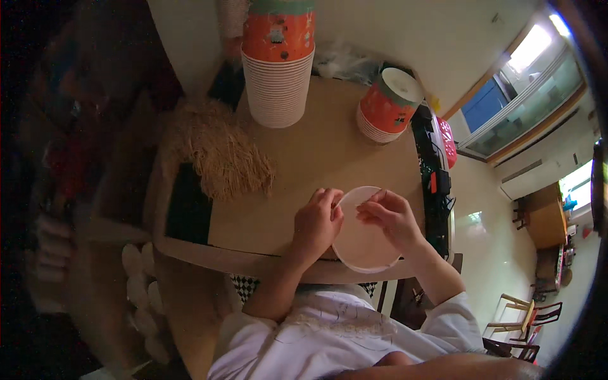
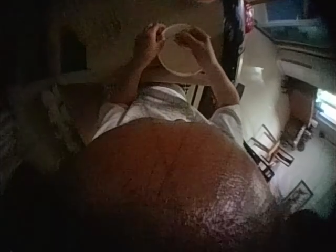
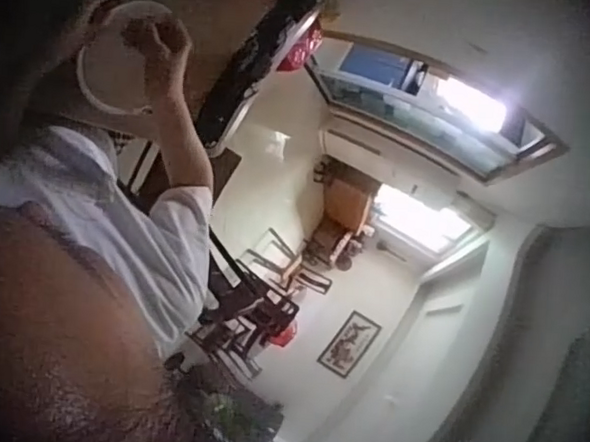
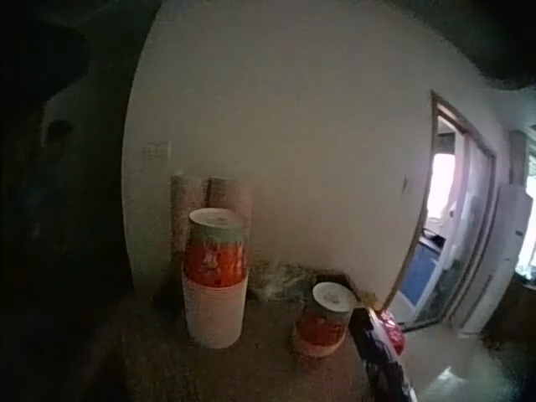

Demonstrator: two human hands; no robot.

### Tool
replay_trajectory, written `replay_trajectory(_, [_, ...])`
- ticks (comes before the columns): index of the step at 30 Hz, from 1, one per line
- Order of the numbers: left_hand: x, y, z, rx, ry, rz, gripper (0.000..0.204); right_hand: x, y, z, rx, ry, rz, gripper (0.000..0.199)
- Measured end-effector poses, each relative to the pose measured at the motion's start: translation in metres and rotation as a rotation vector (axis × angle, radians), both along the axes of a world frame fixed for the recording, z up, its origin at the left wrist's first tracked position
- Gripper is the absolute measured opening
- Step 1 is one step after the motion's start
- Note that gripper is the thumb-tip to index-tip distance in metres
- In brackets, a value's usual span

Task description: Threading and tying string onto paper buckets for handle assembly or decoration.

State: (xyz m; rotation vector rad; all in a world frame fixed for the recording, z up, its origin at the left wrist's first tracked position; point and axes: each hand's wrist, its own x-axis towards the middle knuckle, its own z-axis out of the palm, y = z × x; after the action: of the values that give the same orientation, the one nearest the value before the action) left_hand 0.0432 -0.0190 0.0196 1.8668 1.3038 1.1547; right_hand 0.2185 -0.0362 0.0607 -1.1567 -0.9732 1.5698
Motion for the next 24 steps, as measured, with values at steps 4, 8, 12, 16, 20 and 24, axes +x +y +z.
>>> replay_trajectory(4, [-0.007, -0.004, 0.015, 0.032, -0.008, 0.003, 0.029, 0.0, -0.002, -0.006, -0.089, 0.093, 0.018, 0.007])
replay_trajectory(8, [-0.012, -0.006, 0.023, -0.006, -0.158, -0.166, 0.026, -0.002, -0.005, -0.007, -0.077, 0.096, 0.002, 0.007])
replay_trajectory(12, [-0.011, -0.004, 0.027, 0.004, -0.151, -0.187, 0.016, -0.007, -0.008, -0.001, -0.086, 0.072, -0.013, 0.007])
replay_trajectory(16, [-0.009, 0.0, 0.023, 0.023, -0.166, -0.222, 0.007, -0.003, -0.006, -0.001, -0.065, 0.012, 0.059, 0.009])
replay_trajectory(20, [-0.008, 0.003, 0.019, 0.072, -0.167, -0.237, 0.005, -0.007, -0.004, 0.008, -0.023, -0.268, 0.104, 0.01])
replay_trajectory(24, [-0.006, 0.018, 0.016, -0.048, -0.228, -0.221, 0.004, -0.003, 0.004, -0.004, -0.052, -0.279, 0.068, 0.01])
